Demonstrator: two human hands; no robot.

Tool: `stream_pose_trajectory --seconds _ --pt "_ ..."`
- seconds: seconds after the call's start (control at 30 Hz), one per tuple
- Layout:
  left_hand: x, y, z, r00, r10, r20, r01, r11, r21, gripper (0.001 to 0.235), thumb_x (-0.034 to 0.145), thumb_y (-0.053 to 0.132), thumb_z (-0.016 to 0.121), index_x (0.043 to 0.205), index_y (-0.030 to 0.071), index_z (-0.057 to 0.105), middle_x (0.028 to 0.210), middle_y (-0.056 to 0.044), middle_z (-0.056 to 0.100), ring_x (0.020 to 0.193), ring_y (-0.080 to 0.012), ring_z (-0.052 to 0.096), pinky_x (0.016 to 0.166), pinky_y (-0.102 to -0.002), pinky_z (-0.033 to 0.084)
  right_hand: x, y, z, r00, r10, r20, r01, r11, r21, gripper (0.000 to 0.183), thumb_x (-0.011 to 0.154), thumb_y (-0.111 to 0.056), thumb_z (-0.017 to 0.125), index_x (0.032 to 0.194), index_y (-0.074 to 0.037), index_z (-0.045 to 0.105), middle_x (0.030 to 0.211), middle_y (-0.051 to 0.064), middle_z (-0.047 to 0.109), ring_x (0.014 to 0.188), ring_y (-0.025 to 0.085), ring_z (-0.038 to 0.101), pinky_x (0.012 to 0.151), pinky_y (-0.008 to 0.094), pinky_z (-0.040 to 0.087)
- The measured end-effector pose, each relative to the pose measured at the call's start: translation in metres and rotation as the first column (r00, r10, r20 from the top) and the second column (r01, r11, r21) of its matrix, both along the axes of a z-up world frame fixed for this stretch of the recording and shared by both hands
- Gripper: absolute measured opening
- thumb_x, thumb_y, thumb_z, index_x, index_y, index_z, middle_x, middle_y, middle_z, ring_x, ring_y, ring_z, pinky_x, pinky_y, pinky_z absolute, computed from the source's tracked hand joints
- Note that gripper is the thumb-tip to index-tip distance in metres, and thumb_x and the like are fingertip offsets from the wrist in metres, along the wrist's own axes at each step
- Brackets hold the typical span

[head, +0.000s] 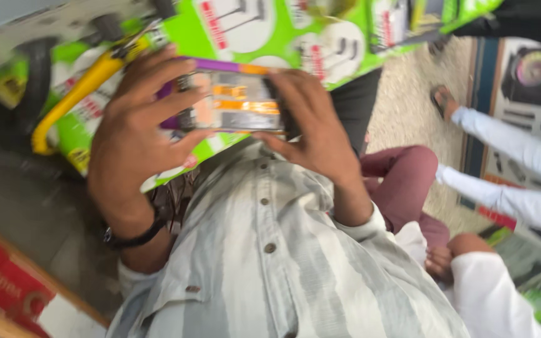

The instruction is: The person is repairing a smartphone by manipulating its internal components. They use a yellow screwdriver to unscrew and remove parts from the phone's chassis, which is placed on a green box. The person handles small connectors and screws with their fingers, occasionally adjusting the phone's position.

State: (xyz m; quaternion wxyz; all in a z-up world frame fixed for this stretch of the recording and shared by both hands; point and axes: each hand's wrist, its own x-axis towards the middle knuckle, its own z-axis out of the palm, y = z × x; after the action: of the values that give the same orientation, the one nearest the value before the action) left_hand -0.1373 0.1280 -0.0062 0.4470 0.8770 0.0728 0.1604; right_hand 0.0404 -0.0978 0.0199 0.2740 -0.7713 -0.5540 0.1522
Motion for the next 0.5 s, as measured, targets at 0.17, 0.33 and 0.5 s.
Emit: stream_pose_trajectory --seconds 0.17,0.33,0.5 --pt "0.003 -0.005 0.003 0.999 0.016 -0.032 -0.016 1.000 -0.007 0.055 0.069 0.011 0.094 0.119 0.002 0.074 0.139 -0.017 0.064 0.141 -0.0373 0.056 0.120 -0.047 0.048 0.002 -0.002 -0.008 1.000 0.004 -0.025 -0.003 1.000 0.023 0.084 0.088 -0.033 0.089 0.152 -0.003 0.045 0.143 0.014 0.054 0.135 0.036 0.051 0.118 0.048 0.042" --pt "0.006 -0.008 0.007 0.997 0.056 -0.057 -0.054 0.998 0.028 0.053 0.063 0.010 0.093 0.112 0.001 0.074 0.136 -0.016 0.064 0.135 -0.0368 0.059 0.113 -0.047 0.049 0.025 -0.017 -0.011 0.988 -0.106 -0.108 0.121 0.982 0.143 0.071 0.085 -0.028 0.092 0.142 -0.006 0.056 0.138 0.013 0.061 0.129 0.033 0.060 0.111 0.044 0.049" --pt "0.009 -0.014 0.012 0.994 0.088 -0.060 -0.083 0.994 0.076 0.051 0.063 0.014 0.094 0.107 0.001 0.072 0.130 -0.016 0.064 0.129 -0.0370 0.060 0.113 -0.048 0.048 0.107 -0.038 -0.024 0.890 -0.448 -0.090 0.448 0.816 0.366 0.028 0.097 -0.005 0.085 0.121 -0.005 0.071 0.121 0.009 0.074 0.116 0.025 0.070 0.104 0.038 0.055"
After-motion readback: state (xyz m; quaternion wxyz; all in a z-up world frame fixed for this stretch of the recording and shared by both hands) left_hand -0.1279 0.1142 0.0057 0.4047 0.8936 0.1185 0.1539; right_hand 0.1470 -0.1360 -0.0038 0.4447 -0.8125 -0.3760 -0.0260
